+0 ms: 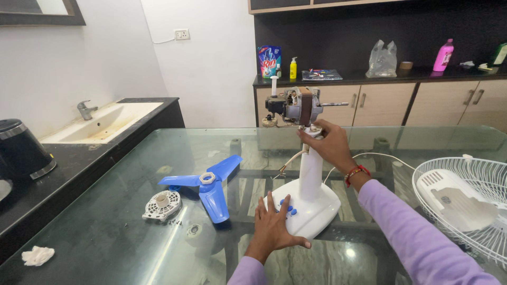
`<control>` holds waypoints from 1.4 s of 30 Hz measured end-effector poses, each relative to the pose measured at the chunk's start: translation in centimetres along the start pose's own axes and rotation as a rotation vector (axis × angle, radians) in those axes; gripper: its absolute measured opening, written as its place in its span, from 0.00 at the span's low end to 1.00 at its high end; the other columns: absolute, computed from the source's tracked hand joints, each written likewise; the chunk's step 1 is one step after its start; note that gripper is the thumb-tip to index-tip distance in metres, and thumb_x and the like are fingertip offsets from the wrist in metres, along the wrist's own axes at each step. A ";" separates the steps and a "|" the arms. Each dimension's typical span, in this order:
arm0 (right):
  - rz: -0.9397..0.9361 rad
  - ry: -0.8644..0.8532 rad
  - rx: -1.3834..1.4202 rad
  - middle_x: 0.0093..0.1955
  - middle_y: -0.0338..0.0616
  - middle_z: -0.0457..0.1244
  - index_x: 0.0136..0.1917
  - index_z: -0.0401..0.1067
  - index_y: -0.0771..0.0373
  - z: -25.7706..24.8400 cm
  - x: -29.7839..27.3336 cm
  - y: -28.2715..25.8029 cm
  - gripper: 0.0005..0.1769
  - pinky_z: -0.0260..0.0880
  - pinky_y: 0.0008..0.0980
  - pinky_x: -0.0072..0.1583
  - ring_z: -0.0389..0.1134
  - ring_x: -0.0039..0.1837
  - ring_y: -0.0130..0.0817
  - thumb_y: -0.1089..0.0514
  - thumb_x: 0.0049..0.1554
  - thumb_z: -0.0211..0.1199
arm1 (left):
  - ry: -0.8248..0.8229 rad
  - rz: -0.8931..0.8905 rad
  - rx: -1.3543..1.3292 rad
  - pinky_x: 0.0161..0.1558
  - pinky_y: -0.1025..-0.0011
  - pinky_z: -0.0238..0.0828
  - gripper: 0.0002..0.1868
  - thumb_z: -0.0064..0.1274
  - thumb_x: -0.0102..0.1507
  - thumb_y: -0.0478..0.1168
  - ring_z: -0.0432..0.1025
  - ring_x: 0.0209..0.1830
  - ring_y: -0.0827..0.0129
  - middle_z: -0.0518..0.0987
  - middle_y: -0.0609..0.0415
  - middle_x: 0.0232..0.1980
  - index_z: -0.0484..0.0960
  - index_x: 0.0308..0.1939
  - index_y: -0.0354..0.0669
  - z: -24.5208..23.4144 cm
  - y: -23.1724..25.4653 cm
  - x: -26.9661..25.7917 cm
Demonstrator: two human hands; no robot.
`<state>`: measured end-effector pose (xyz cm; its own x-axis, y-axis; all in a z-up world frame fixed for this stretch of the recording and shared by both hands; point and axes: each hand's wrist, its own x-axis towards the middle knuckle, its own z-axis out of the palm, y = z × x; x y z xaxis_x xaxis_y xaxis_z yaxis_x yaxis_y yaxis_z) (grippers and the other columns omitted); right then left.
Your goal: The person uses a screwdriver to tighten screws on the base of a disassembled electric fan. They rotate the fan base to access different screw locations and continue securing the base components.
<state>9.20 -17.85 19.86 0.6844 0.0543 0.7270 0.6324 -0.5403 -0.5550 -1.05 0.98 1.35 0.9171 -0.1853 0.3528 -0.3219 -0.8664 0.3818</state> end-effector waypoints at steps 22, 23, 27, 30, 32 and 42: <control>-0.114 0.249 0.059 0.38 0.54 0.69 0.42 0.70 0.70 2.6 0.0 0.8 0.19 0.70 0.37 0.41 0.72 0.39 0.34 0.51 0.56 0.72 | 0.149 0.120 0.053 0.62 0.29 0.55 0.64 0.67 0.40 0.74 0.51 0.72 0.20 0.61 0.22 0.72 0.67 0.73 0.47 -1.8 1.2 -1.7; -0.088 0.245 0.066 0.36 0.53 0.69 0.41 0.70 0.70 2.6 0.2 1.1 0.19 0.70 0.36 0.40 0.72 0.38 0.33 0.51 0.56 0.72 | 0.151 0.133 0.072 0.62 0.28 0.52 0.65 0.67 0.40 0.75 0.51 0.72 0.21 0.61 0.23 0.72 0.66 0.75 0.48 -2.1 1.2 -1.7; -0.054 0.236 0.112 0.33 0.49 0.68 0.40 0.70 0.70 2.2 0.8 2.7 0.20 0.68 0.34 0.38 0.68 0.36 0.27 0.51 0.57 0.72 | 0.117 0.218 -0.010 0.64 0.24 0.42 0.72 0.70 0.35 0.77 0.50 0.74 0.27 0.60 0.31 0.75 0.61 0.76 0.47 -2.9 -0.4 -1.9; -0.047 0.229 0.108 0.34 0.47 0.67 0.41 0.72 0.70 1.9 1.3 3.6 0.18 0.67 0.32 0.38 0.66 0.36 0.25 0.51 0.58 0.70 | 0.167 0.360 0.046 0.67 0.27 0.41 0.67 0.71 0.35 0.72 0.50 0.76 0.31 0.64 0.40 0.75 0.65 0.73 0.50 -3.0 -2.3 -1.6; -0.043 0.213 0.131 0.34 0.45 0.67 0.42 0.72 0.69 1.7 1.5 4.0 0.18 0.66 0.31 0.38 0.66 0.36 0.25 0.51 0.59 0.69 | 0.289 0.450 0.132 0.70 0.34 0.46 0.56 0.71 0.45 0.67 0.54 0.77 0.37 0.67 0.45 0.75 0.69 0.74 0.55 -2.5 -3.2 -0.8; 0.081 0.191 0.254 0.35 0.37 0.66 0.44 0.75 0.68 1.0 2.1 6.5 0.20 0.64 0.27 0.37 0.64 0.36 0.21 0.46 0.61 0.66 | 0.398 0.734 0.040 0.72 0.47 0.61 0.34 0.68 0.54 0.58 0.70 0.67 0.51 0.77 0.46 0.62 0.80 0.58 0.46 -4.3 -3.3 -0.6</control>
<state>15.09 -20.46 17.37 0.6712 -0.1522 0.7255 0.6652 -0.3082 -0.6801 -1.55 5.92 3.53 0.3233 -0.5382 0.7783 -0.7898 -0.6065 -0.0913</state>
